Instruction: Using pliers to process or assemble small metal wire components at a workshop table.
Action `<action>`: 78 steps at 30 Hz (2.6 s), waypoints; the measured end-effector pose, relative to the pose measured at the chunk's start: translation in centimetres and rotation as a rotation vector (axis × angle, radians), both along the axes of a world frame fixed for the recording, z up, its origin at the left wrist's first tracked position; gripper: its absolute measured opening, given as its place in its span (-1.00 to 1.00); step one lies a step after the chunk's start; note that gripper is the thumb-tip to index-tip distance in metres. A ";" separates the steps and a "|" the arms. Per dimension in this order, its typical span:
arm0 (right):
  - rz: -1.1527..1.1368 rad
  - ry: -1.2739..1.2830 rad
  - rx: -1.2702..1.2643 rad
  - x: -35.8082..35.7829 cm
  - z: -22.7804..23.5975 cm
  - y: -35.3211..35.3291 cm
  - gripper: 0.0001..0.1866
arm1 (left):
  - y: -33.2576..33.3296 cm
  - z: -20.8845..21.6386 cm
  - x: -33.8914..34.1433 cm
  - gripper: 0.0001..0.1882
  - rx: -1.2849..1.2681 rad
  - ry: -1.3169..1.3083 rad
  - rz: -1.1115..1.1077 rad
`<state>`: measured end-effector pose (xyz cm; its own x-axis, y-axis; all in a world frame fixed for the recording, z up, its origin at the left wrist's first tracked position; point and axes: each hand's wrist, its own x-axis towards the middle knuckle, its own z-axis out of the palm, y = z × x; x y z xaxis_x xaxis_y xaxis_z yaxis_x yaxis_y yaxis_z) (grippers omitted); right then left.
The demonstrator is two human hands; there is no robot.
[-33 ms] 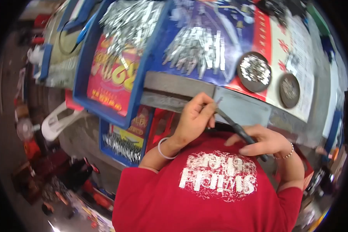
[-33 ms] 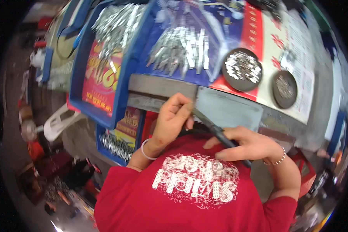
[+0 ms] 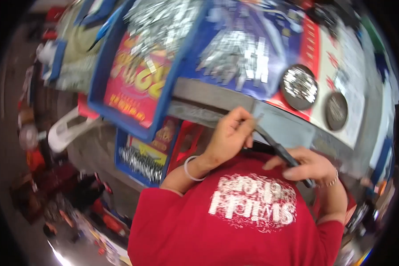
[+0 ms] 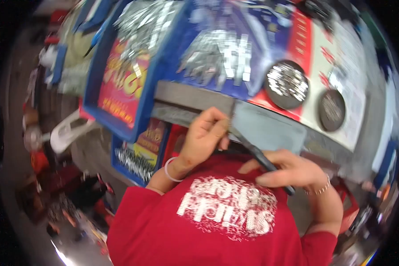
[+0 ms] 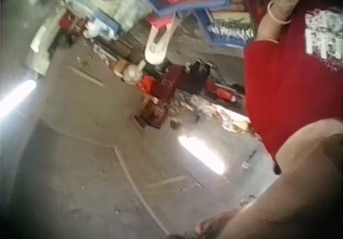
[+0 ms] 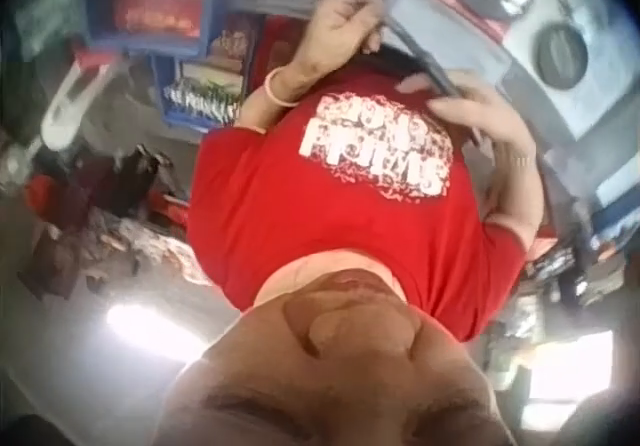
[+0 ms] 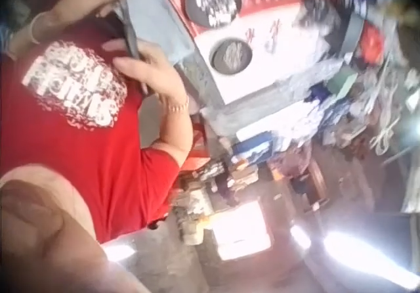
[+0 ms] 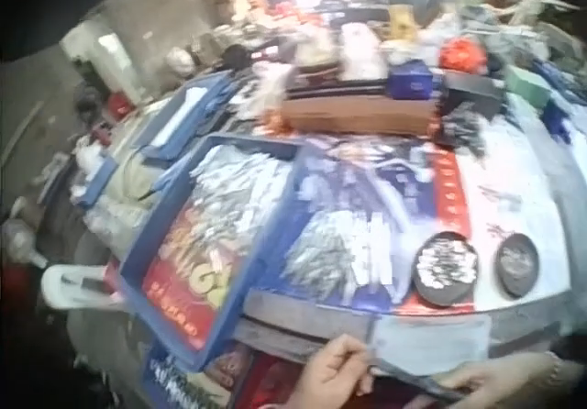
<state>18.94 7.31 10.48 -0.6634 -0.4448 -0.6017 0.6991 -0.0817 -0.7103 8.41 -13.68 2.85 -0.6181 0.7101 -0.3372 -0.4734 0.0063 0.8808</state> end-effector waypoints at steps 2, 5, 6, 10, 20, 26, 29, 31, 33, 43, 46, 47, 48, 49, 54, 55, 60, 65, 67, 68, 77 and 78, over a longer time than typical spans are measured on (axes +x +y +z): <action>0.144 0.146 0.090 -0.2 -0.4 -0.3 -0.52 | -1.5 -0.6 0.6 -0.90 0.056 0.004 0.048; 0.146 0.300 0.537 2.0 -0.3 -1.8 -0.56 | -5.2 -1.0 0.6 -0.91 0.045 0.207 0.117; 0.055 0.290 0.602 3.1 -0.7 -2.3 -0.64 | -7.3 -1.6 0.5 -0.92 -0.016 0.288 0.215; 0.033 0.362 0.652 2.7 -1.6 -3.9 -0.85 | -20.3 -6.2 1.7 -0.92 -0.686 0.731 0.563; 0.189 0.476 0.615 -1.7 -0.5 -6.7 -0.77 | -36.5 -10.8 11.4 -0.94 -1.163 0.722 0.734; 0.083 0.464 0.612 0.2 -0.4 -5.2 -0.72 | -35.8 -11.3 11.1 -0.93 -1.166 0.916 0.598; 0.053 0.437 0.653 0.8 -1.0 -4.1 -0.76 | -31.5 -8.0 7.9 -0.92 -1.080 0.881 0.676; -0.029 0.474 0.551 1.1 -1.7 -4.0 -0.78 | -27.1 -5.3 5.6 -0.90 -0.912 0.910 0.659; -0.099 0.551 0.561 1.8 -1.7 -4.1 -0.80 | -20.4 -2.1 2.9 -0.89 -0.740 0.945 0.508; -0.411 0.483 0.675 7.4 -2.0 -1.1 -0.81 | 8.4 1.4 -6.3 -0.88 -0.250 1.270 -0.041; -0.490 0.450 0.693 9.3 -2.2 -0.8 -0.80 | 12.4 -0.8 -7.8 -0.87 -0.615 1.513 -0.082; -0.520 0.392 0.684 9.7 -2.2 -0.8 -0.80 | 13.3 -1.5 -7.9 -0.89 -0.707 1.540 -0.077; -0.556 0.386 0.670 10.0 -2.3 -0.7 -0.80 | 14.0 -2.1 -8.1 -0.84 -0.802 1.566 -0.069; -0.572 0.382 0.671 10.3 -2.4 -0.5 -0.80 | 14.4 -2.4 -8.0 -0.84 -0.791 1.574 -0.080; -0.590 0.421 0.647 10.4 -2.9 -0.2 -0.80 | 15.3 -3.4 -8.0 -0.88 -0.845 1.558 -0.126; -0.597 0.422 0.641 10.2 -3.0 -0.1 -0.80 | 15.5 -3.3 -8.0 -0.88 -0.826 1.515 -0.163; -0.515 0.529 0.640 9.1 -2.8 0.3 -0.84 | 13.7 -0.2 -7.0 -0.91 -0.408 1.305 -0.131; -0.562 0.555 0.610 8.4 -2.9 -0.3 -0.81 | 7.4 2.3 -6.5 -0.96 -0.078 0.566 -0.076; -0.594 0.579 0.605 7.8 -3.1 -0.7 -0.80 | 4.7 2.3 -6.1 -0.87 0.226 0.130 -0.005; -0.599 0.581 0.618 7.4 -3.2 -0.9 -0.79 | 3.8 1.7 -5.9 -0.73 0.255 0.083 0.043; -0.437 0.589 0.730 3.6 -2.6 -2.6 -0.76 | 1.1 -0.4 -4.2 -0.68 0.289 0.174 0.124; -0.441 0.617 0.757 3.3 -2.5 -2.8 -0.78 | 1.1 -0.4 -4.1 -0.70 0.262 0.216 0.087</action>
